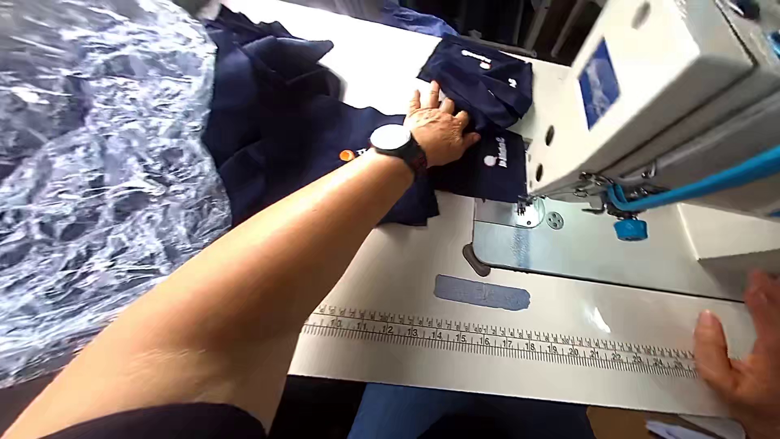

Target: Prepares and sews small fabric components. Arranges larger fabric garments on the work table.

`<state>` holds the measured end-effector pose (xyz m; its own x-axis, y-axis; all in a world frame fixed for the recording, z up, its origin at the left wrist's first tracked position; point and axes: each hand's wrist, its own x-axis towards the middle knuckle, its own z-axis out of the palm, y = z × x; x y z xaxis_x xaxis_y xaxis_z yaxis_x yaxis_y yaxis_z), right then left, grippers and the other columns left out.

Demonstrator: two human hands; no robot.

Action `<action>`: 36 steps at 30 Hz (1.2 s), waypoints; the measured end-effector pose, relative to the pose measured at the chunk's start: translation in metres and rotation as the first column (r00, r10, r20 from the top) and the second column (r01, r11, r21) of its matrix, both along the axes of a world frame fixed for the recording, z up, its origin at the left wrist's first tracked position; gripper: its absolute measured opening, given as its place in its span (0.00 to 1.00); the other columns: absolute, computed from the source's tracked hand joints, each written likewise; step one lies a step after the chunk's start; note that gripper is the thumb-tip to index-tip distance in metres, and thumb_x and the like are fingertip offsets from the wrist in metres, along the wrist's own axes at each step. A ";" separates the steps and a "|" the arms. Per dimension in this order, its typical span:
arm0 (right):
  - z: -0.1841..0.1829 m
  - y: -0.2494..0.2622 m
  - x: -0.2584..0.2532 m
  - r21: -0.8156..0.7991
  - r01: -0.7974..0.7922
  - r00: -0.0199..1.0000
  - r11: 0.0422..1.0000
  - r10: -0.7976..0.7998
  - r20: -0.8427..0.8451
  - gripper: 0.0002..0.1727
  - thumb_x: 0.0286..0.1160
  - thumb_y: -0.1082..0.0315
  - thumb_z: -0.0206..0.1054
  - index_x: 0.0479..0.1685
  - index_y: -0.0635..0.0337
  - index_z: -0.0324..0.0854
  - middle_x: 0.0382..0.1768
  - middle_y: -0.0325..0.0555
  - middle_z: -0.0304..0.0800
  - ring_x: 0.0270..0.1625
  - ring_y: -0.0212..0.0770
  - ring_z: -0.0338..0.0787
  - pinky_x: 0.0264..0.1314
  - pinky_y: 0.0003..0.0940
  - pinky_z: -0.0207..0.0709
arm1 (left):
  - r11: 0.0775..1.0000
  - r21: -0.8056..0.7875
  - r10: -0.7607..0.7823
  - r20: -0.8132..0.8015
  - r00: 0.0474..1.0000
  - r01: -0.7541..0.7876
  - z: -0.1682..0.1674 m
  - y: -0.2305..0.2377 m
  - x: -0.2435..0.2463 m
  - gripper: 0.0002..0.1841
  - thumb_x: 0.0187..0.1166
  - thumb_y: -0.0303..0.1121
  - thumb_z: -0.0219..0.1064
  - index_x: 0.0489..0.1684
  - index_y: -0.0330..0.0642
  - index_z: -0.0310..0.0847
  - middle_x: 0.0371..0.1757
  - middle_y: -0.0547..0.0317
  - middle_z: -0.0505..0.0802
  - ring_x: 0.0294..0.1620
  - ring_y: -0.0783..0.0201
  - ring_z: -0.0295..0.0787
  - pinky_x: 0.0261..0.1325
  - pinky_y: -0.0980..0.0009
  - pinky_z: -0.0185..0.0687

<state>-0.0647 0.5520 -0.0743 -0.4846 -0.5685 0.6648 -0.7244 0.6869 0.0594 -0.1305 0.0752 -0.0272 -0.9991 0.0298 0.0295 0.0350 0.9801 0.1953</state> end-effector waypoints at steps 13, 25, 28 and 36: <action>0.034 -0.092 0.050 -0.121 -0.523 0.752 0.844 0.524 0.401 0.09 0.85 0.64 0.62 0.52 0.55 0.87 0.47 0.43 0.92 0.59 0.39 0.87 0.69 0.31 0.76 | 0.937 0.182 -0.226 -0.340 0.913 0.299 0.024 -0.045 0.149 0.12 0.63 0.21 0.69 0.44 0.35 0.92 0.49 0.44 0.93 0.51 0.48 0.92 0.53 0.49 0.88; 0.036 -0.225 0.050 -0.339 -0.585 0.584 0.737 0.673 0.454 0.10 0.81 0.65 0.65 0.46 0.58 0.92 0.45 0.41 0.97 0.54 0.30 0.93 0.60 0.22 0.84 | 0.916 0.309 -0.125 -0.390 0.913 0.257 -0.013 -0.035 0.155 0.02 0.65 0.24 0.78 0.32 0.36 0.95 0.41 0.47 0.97 0.45 0.53 0.96 0.51 0.56 0.89; 0.034 -0.260 0.033 -0.363 -0.517 0.608 0.775 0.631 0.481 0.09 0.71 0.66 0.69 0.38 0.58 0.94 0.41 0.38 0.96 0.47 0.25 0.92 0.52 0.19 0.85 | 0.869 0.447 -0.038 -0.368 0.929 0.213 -0.015 -0.041 0.157 0.02 0.63 0.25 0.80 0.29 0.38 0.95 0.42 0.51 0.97 0.48 0.58 0.95 0.55 0.61 0.88; 0.023 -0.298 0.015 -0.289 -0.442 0.705 0.849 0.528 0.474 0.09 0.65 0.66 0.70 0.36 0.58 0.94 0.51 0.45 0.97 0.58 0.43 0.91 0.60 0.35 0.81 | 0.804 0.580 0.025 -0.253 0.967 0.131 -0.014 -0.050 0.152 0.05 0.64 0.28 0.81 0.24 0.39 0.92 0.43 0.55 0.96 0.46 0.66 0.92 0.52 0.65 0.85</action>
